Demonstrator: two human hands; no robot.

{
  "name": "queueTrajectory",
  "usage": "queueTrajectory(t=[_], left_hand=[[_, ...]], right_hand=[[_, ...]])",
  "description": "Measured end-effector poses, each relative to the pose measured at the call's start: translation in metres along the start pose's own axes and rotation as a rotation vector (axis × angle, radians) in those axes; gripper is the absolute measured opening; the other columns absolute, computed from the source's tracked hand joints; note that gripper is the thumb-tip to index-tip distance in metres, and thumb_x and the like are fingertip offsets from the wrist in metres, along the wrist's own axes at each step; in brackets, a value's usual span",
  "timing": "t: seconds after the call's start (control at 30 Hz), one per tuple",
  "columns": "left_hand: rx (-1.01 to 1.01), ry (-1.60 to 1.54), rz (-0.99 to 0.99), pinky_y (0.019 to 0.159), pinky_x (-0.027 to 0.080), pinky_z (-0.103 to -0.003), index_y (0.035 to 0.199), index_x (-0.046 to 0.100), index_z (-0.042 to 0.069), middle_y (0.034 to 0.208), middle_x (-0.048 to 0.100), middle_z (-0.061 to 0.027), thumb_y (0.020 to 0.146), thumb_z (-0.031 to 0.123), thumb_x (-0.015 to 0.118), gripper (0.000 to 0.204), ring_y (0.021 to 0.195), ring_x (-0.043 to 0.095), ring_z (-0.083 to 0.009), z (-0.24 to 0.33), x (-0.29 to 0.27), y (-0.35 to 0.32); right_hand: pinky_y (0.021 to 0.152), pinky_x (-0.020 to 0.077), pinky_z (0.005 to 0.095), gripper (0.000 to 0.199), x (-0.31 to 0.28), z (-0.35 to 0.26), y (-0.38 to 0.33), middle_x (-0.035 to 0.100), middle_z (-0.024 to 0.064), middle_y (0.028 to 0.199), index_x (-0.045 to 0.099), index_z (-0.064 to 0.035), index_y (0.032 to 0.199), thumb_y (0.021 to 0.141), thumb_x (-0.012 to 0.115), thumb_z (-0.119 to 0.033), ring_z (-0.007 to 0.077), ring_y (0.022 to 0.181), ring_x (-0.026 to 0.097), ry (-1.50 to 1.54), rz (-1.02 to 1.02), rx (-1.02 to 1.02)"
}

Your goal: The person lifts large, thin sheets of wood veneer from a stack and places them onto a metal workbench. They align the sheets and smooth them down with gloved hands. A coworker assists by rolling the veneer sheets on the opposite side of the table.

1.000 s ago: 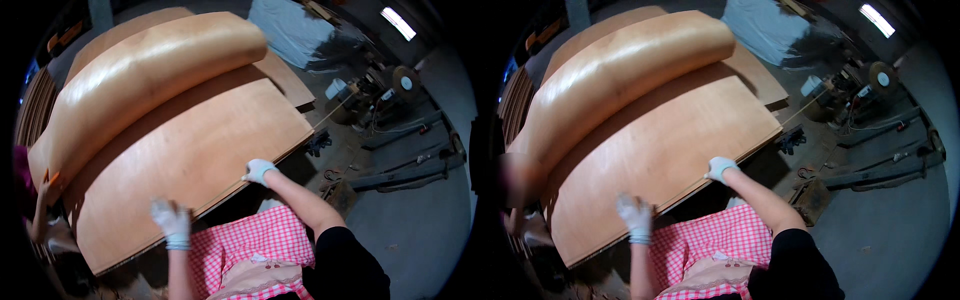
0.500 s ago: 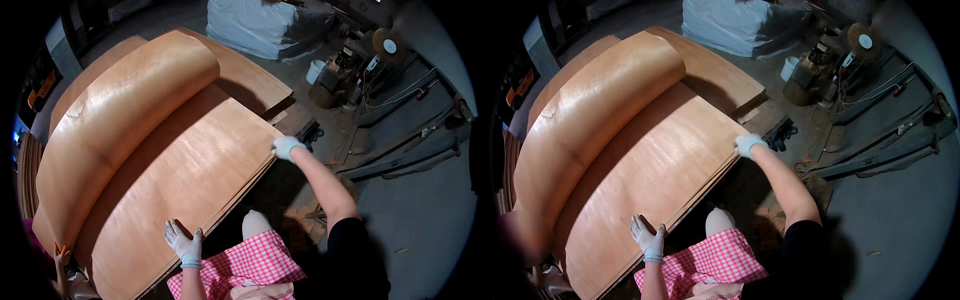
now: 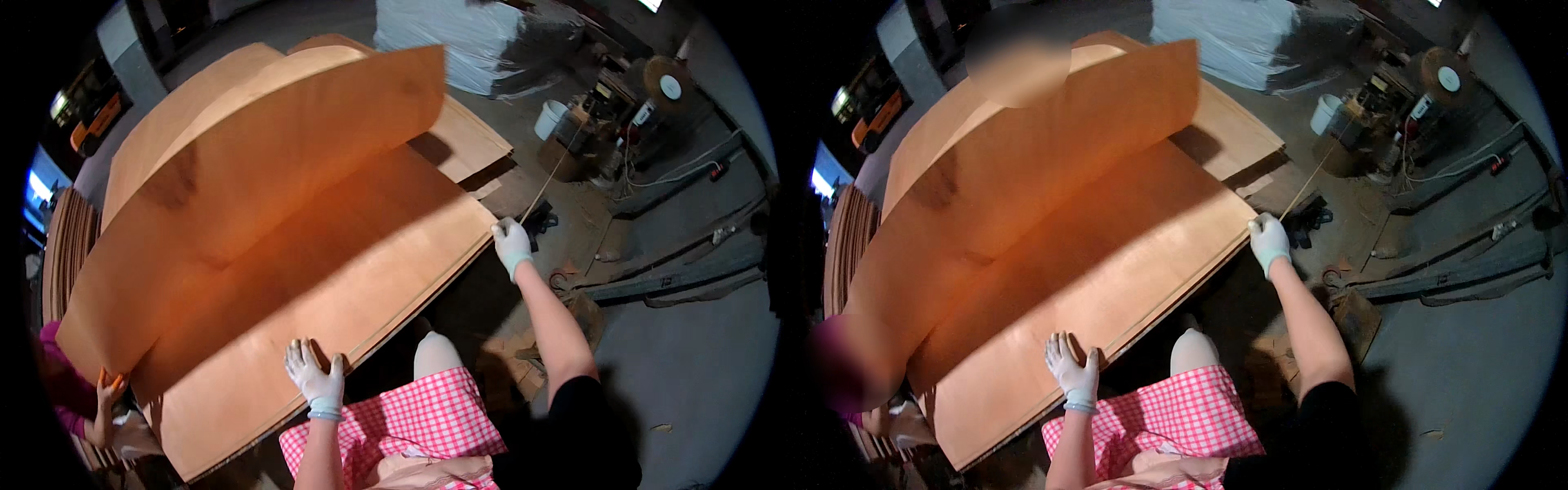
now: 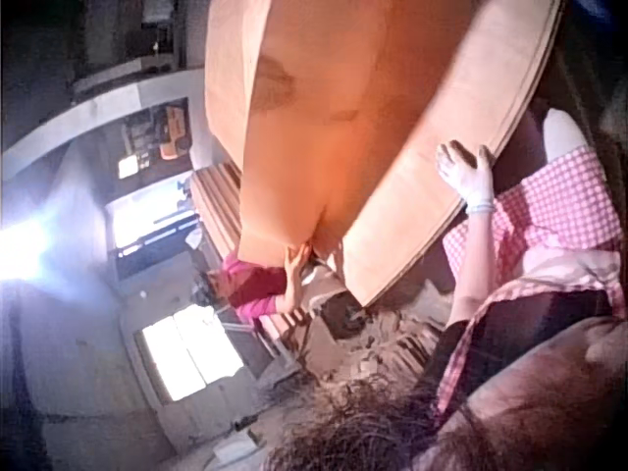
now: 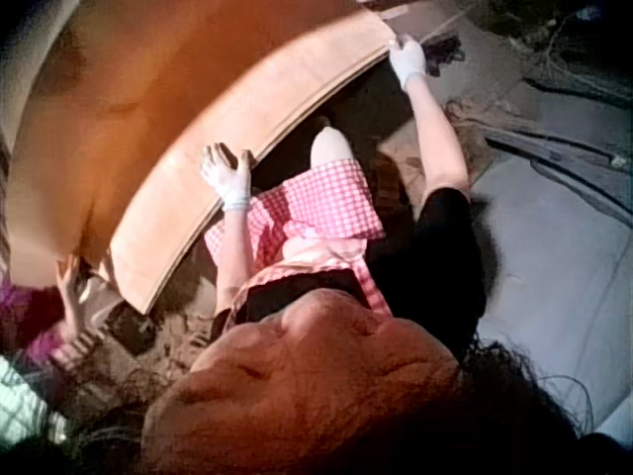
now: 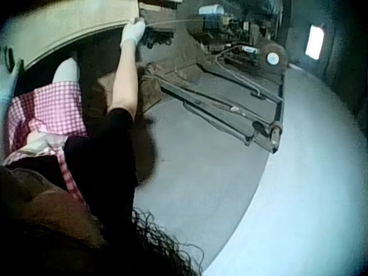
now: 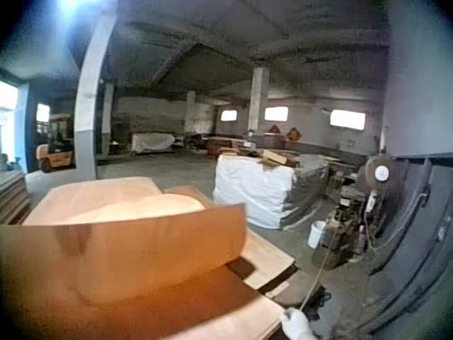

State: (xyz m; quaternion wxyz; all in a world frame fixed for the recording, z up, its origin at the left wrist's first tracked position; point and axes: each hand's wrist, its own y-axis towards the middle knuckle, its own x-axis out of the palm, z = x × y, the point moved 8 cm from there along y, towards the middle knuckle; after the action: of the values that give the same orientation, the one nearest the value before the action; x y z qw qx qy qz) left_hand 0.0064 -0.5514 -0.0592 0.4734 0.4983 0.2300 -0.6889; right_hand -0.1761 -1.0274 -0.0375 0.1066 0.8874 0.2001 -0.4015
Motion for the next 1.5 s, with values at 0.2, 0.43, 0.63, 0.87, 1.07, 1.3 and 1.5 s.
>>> queueTrajectory(t=[0.2,0.43,0.63,0.87,1.07,1.3,1.5], left_hand=[[0.217,-0.481,0.031,0.086,0.046,-0.042,0.099,0.064,0.006,0.097,0.063,-0.0133,0.075,0.02,0.075,0.03,0.094,0.058,-0.0329,0.077,-0.056,-0.027],[0.123,-0.974,0.043,0.068,0.05,-0.032,0.091,0.066,0.003,0.088,0.061,-0.0115,0.072,0.008,0.067,0.019,0.079,0.06,-0.0231,0.038,-0.104,-0.076],[-0.316,-1.412,0.169,0.069,0.048,-0.026,0.085,0.064,0.001,0.081,0.063,-0.0053,0.079,0.0,0.067,0.007,0.076,0.059,-0.0131,-0.064,-0.107,-0.119],[-0.701,-1.309,0.794,0.066,0.052,-0.027,0.077,0.06,0.001,0.075,0.065,-0.0058,0.079,-0.01,0.062,0.012,0.068,0.06,-0.0127,-0.298,-0.163,-0.17],[-0.939,-0.516,0.912,0.067,0.048,-0.027,0.082,0.067,0.0,0.078,0.066,-0.002,0.076,0.002,0.072,0.008,0.072,0.056,-0.0096,-0.527,-0.229,-0.242],[-1.157,-0.245,0.674,0.069,0.049,-0.032,0.09,0.067,-0.002,0.079,0.068,-0.0089,0.078,0.018,0.076,0.025,0.07,0.059,-0.0152,-0.644,-0.243,-0.272],[-1.101,-0.168,0.536,0.076,0.05,-0.034,0.098,0.067,-0.002,0.09,0.069,-0.011,0.079,0.022,0.074,0.031,0.079,0.062,-0.0189,-0.636,-0.236,-0.25]], right_hand=[[0.083,0.0489,0.0393,0.023,0.062,-0.143,-0.194,0.065,0.0178,0.101,0.06,0.0006,0.099,0.088,0.064,-0.019,0.0334,0.091,0.062,0.342,-0.55,-0.408],[0.095,0.0452,0.0368,0.011,0.081,-0.237,-0.35,0.057,0.0181,0.123,0.058,-0.0024,0.098,0.088,0.061,-0.007,0.0302,0.113,0.056,0.706,-0.81,-0.537],[0.098,0.0428,0.0356,0.034,0.117,-0.281,-0.408,0.051,0.0217,0.13,0.054,0.0013,0.115,0.09,0.065,-0.02,0.027,0.118,0.053,0.756,-1.0,-0.359],[0.076,0.0496,0.0365,0.013,0.144,-0.241,-0.307,0.063,0.0163,0.088,0.064,-0.001,0.092,0.087,0.063,-0.013,0.0316,0.083,0.062,-0.101,-0.742,-0.793],[0.076,0.0491,0.0359,0.014,0.134,-0.201,-0.233,0.063,0.0157,0.09,0.062,0.0019,0.089,0.087,0.062,-0.012,0.0256,0.083,0.062,-0.225,-0.713,-0.687],[0.075,0.0507,0.0391,0.027,0.165,-0.205,-0.248,0.067,0.0186,0.084,0.066,0.0035,0.091,0.083,0.068,-0.023,0.0303,0.078,0.066,-0.388,-0.74,-0.544],[0.076,0.0506,0.0409,0.035,0.184,-0.206,-0.235,0.067,0.0235,0.087,0.069,0.0019,0.087,0.079,0.069,-0.033,0.0359,0.085,0.066,-0.589,-0.818,-0.476]])
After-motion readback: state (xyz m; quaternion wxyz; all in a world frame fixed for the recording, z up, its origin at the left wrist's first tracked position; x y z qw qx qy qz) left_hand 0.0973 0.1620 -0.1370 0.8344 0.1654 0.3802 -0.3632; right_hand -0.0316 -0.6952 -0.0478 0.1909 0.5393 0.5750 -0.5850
